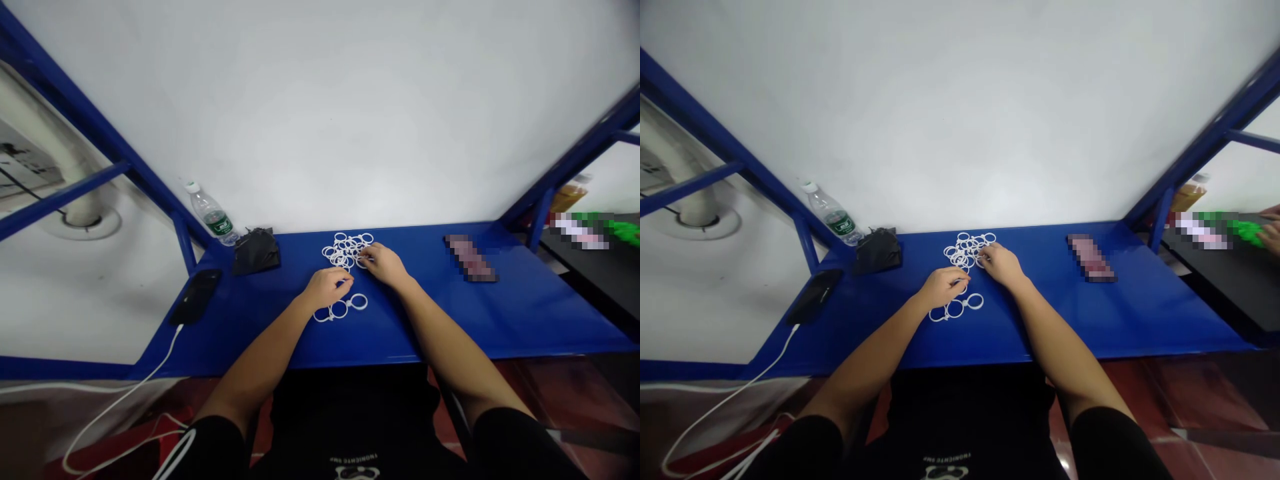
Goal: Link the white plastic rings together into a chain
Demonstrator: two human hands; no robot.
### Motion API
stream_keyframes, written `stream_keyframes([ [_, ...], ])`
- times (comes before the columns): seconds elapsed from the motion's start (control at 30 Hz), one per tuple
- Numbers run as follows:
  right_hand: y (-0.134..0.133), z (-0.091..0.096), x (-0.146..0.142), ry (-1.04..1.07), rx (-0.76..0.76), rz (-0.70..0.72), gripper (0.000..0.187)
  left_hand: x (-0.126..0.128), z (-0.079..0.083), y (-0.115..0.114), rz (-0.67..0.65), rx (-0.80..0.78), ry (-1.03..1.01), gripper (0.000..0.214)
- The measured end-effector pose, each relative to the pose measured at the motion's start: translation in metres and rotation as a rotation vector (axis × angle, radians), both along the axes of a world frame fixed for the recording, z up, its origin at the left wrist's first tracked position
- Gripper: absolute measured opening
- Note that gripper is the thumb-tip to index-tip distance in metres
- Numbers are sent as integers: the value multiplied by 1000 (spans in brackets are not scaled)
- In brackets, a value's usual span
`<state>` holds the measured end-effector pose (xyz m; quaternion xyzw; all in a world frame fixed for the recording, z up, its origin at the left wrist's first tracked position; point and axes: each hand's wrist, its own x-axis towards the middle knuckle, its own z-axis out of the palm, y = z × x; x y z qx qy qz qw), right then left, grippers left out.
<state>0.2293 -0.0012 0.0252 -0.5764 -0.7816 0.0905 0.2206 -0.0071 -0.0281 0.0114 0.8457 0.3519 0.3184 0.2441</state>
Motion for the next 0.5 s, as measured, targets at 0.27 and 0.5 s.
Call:
stream_keyframes([
  [0.27, -2, 4, -4, 210, 59, 11, 11, -2, -3, 19, 432, -132, 147, 19],
  [0.5, -5, 4, -9, 267, 17, 33, 18, 1, -5, 23, 463, -152, 204, 24],
])
